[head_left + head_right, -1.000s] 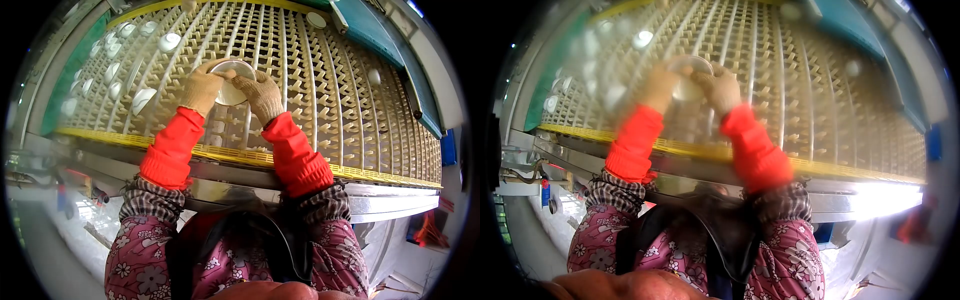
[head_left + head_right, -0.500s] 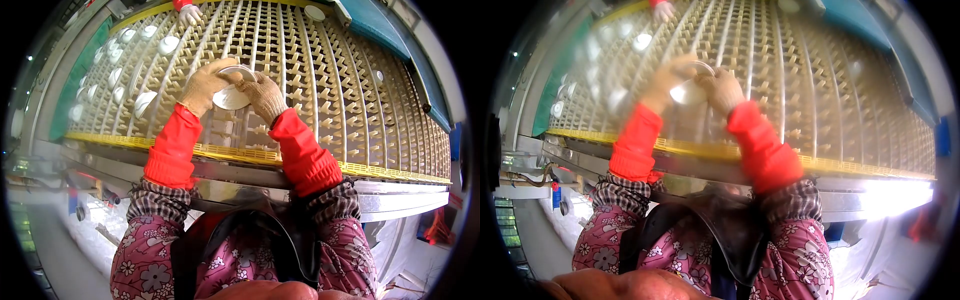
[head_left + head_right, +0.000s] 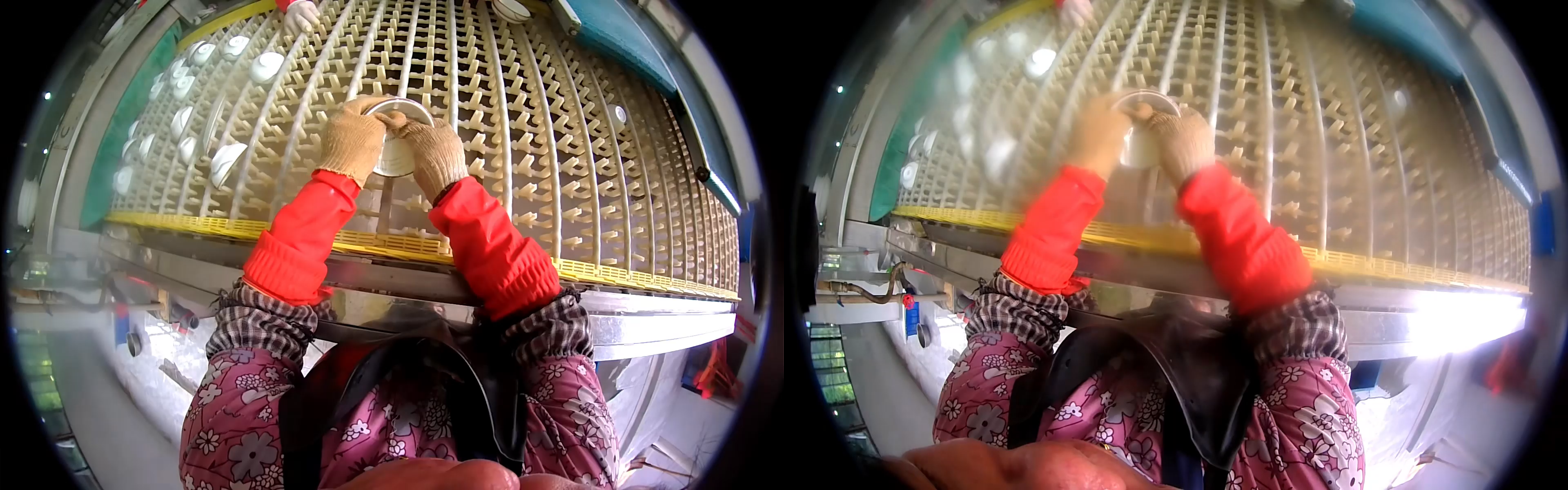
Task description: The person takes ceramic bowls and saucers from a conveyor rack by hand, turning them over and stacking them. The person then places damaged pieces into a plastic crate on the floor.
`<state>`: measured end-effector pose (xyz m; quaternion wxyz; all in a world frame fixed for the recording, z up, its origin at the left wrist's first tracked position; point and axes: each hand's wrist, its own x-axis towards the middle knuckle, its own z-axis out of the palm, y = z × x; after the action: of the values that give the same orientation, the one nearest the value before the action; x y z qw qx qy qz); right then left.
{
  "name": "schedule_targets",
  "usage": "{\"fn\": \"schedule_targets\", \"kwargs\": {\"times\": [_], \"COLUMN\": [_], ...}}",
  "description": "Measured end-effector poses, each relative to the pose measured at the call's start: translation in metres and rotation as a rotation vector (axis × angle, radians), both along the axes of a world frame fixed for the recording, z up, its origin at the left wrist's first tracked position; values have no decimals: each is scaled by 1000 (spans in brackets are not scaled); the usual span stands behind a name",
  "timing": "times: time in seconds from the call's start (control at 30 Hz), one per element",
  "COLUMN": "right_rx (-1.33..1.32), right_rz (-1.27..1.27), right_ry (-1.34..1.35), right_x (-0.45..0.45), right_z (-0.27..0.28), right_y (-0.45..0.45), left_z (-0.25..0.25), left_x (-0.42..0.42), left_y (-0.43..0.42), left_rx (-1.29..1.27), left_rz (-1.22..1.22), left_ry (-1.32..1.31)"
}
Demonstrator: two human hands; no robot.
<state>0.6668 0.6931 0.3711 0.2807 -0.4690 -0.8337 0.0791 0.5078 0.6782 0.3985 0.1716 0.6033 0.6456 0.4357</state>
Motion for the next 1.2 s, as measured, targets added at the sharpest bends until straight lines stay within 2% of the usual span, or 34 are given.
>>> {"fn": "schedule_targets", "kwargs": {"times": [0.1, 0.17, 0.2, 0.23, 0.4, 0.5, 0.53, 0.6, 0.67, 0.73, 0.77, 0.8, 0.83, 0.9, 0.97, 1.0, 1.1, 1.13, 1.2], "right_rx": [33, 109, -25, -33, 9, 127, 108, 29, -127, -352, -450, -333, -353, -391, -630, -580, -592, -561, -449], "right_rz": [-19, -24, -29, -17, -4, 53, 104, 165, 138, 219, 250, 305, 298, 286, 29, 26, -9, -9, -22], "right_ry": [-119, -42, 37, 20, -57, 10, 139, 332, 393, 763, 954, 891, 873, 834, 624, 601, 531, 676, 631], "right_x": [3, -1, -3, -2, -3, -1, -1, -2, -6, -8, -9, -3, -2, -1, 7, 11, 15, 8, 9], "right_z": [3, -10, -3, -3, -9, -11, -14, -16, -8, -36, -49, -53, -52, -50, 10, 27, 22, 8, -12], "right_y": [0, 4, 2, 3, 5, 2, 1, -5, -16, -1, 6, 11, 14, 20, 6, -9, -3, 0, 6], "left_z": [-8, -9, -2, 2, -12, -11, -9, -40, -41, -12, -13, -15, -20, -50, -36, -30, 9, 3, -12], "left_x": [-6, -8, -6, -6, -11, -14, -15, -22, -14, 7, 6, 2, -6, -39, -44, -43, -16, -15, -14], "left_y": [9, 10, 8, 7, 13, 9, 8, 20, 17, -3, -2, -1, 1, 34, 41, 32, 3, 4, 10], "left_rx": [-19, -55, -89, -122, -32, -8, -6, 63, 40, -79, -73, -69, -65, -10, -135, -147, -209, -111, 2], "left_rz": [-3, 28, 55, 81, 67, 76, 82, 100, 104, 85, -10, -106, -200, -366, -421, -342, -255, -190, -176], "left_ry": [-19, -2, 25, 49, -30, 3, 30, -56, -277, -633, -685, -736, -789, -488, -550, -343, -80, 5, -88]}}
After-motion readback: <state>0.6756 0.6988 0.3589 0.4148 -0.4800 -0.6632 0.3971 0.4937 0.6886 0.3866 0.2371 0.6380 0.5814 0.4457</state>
